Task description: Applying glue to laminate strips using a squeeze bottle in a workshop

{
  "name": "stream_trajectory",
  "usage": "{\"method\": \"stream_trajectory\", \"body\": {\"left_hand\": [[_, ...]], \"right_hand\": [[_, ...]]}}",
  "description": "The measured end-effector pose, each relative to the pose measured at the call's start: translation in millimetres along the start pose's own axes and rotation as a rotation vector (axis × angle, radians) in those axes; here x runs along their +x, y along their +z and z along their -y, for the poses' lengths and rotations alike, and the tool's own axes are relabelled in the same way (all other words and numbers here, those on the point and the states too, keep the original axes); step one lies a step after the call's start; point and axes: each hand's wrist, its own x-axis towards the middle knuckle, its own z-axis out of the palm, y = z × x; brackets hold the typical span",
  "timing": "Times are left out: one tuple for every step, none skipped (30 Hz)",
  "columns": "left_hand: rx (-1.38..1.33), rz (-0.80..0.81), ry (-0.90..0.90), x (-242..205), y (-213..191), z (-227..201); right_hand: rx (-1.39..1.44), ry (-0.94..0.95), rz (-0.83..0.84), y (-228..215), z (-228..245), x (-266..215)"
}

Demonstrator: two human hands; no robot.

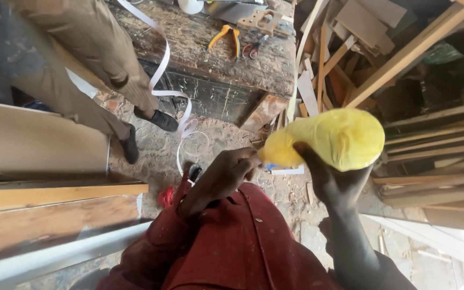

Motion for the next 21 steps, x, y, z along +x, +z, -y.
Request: {"method": "stream_trajectory", "body": {"left_hand": [[-0.002,0.013,-0.003,-2,-4,4],[-0.025,0.017,0.013,-2,-9,7],[-0.047,0.02,0.028,-2,-13,9],[-0.045,0.028,0.033,-5,-18,8],[-0.024,0.025,0.005,-9,-23,7],[0.005,0.017,-0.018,-10,-30,4],[0.014,0.02,-0.009,-6,-38,2],[0.048,0.011,-0.015,-7,-43,3],[0.082,0.001,-0.02,-8,-47,5],[0.084,0.012,-0.022,-6,-48,16],[0.066,0.031,-0.032,-3,-50,27],[0.045,0.044,-0.041,0,-52,37],[0.045,0.05,-0.043,-3,-54,34],[0.023,0.065,-0.058,-2,-59,31],[0.001,0.081,-0.074,-1,-63,29],[-0.003,0.094,-0.083,-3,-67,26],[0.046,0.087,-0.085,-4,-71,25],[0.095,0.082,-0.081,-4,-74,23],[0.091,0.096,-0.084,-7,-76,16],[0.14,0.09,-0.089,-8,-79,9],[0.189,0.084,-0.094,-9,-83,1]], "right_hand": [[-0.008,0.007,-0.008,1,2,-2],[-0.008,0.005,-0.02,2,6,-2],[-0.008,0.004,-0.032,3,9,-3],[-0.012,0.0,-0.04,7,11,-1],[-0.004,-0.01,-0.052,11,13,2],[0.012,-0.026,-0.064,16,15,7],[0.016,-0.035,-0.073,24,8,8],[0.057,-0.007,-0.097,28,3,3],[0.098,0.02,-0.122,33,-3,-3],[0.094,0.025,-0.131,36,-11,1],[0.079,-0.011,-0.143,39,-19,4],[0.065,-0.048,-0.149,43,-28,10],[0.062,-0.045,-0.153,42,-18,-1],[-0.006,-0.011,-0.086,44,-9,-9],[-0.074,0.024,-0.02,46,-2,-17],[-0.083,0.037,-0.026,50,0,-12],[-0.073,0.014,-0.054,53,1,-8],[-0.066,-0.015,-0.085,53,2,-3],[-0.077,-0.008,-0.093,52,1,-5],[-0.067,-0.027,-0.11,52,0,-3],[-0.057,-0.046,-0.127,52,-1,0]]}}
